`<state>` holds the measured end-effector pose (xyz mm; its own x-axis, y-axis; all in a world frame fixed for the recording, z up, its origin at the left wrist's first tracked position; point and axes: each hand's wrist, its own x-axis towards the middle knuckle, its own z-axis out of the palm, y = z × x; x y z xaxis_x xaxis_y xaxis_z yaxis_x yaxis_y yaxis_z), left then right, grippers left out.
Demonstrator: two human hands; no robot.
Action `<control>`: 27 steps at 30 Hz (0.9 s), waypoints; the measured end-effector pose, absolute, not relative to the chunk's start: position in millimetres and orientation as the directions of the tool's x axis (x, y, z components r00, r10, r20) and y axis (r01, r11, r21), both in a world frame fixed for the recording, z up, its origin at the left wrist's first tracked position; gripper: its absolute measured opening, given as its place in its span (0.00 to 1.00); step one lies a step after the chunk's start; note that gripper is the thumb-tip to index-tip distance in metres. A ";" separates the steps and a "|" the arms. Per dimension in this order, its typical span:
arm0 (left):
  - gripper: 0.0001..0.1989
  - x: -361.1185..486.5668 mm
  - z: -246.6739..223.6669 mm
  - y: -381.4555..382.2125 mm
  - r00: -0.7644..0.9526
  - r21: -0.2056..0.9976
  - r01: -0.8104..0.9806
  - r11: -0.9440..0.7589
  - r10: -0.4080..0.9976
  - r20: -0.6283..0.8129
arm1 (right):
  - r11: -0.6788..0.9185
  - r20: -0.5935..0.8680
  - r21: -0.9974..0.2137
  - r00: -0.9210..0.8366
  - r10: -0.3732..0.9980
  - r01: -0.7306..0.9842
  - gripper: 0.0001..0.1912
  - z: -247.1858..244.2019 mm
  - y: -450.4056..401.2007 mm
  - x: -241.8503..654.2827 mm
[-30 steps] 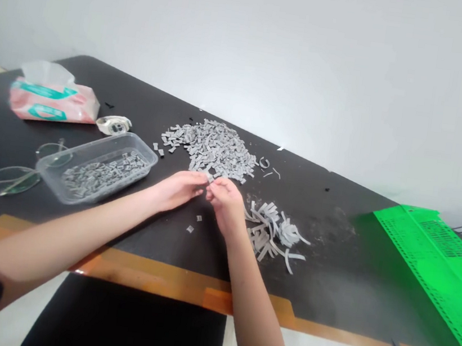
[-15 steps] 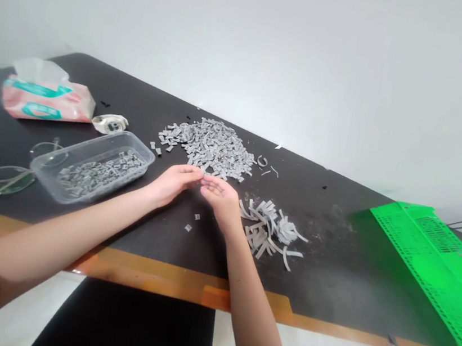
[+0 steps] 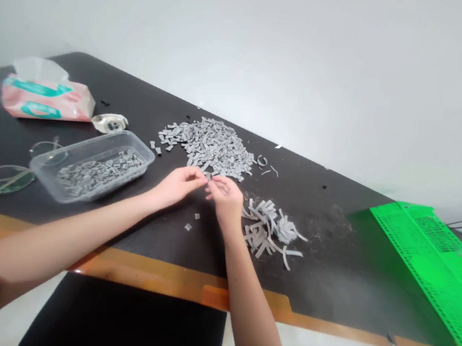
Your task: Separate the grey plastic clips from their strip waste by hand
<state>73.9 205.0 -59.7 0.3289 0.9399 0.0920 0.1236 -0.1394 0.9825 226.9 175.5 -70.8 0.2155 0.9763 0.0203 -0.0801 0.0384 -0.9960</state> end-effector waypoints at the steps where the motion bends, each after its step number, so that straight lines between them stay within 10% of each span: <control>1: 0.10 74.0 -60.2 204.9 0.331 0.982 0.126 -0.141 0.939 0.093 | 0.020 -0.002 -0.994 0.205 0.979 -0.106 0.14 -70.1 175.4 226.8; 13: 0.07 73.4 -52.9 199.2 0.381 0.982 0.098 -0.160 0.918 0.112 | -0.072 -0.099 -0.961 0.090 0.991 -0.266 0.13 -59.8 170.1 229.3; 27: 0.07 77.5 -54.8 197.6 0.382 0.995 0.058 -0.084 0.922 0.056 | 0.021 0.011 -0.998 0.157 0.987 -0.060 0.09 -68.3 172.0 224.6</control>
<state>77.5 197.6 -54.8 0.3825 0.9223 0.0555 0.0579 -0.0839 0.9948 224.6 172.0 -68.3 0.1575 0.9875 0.0109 -0.0601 0.0206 -0.9980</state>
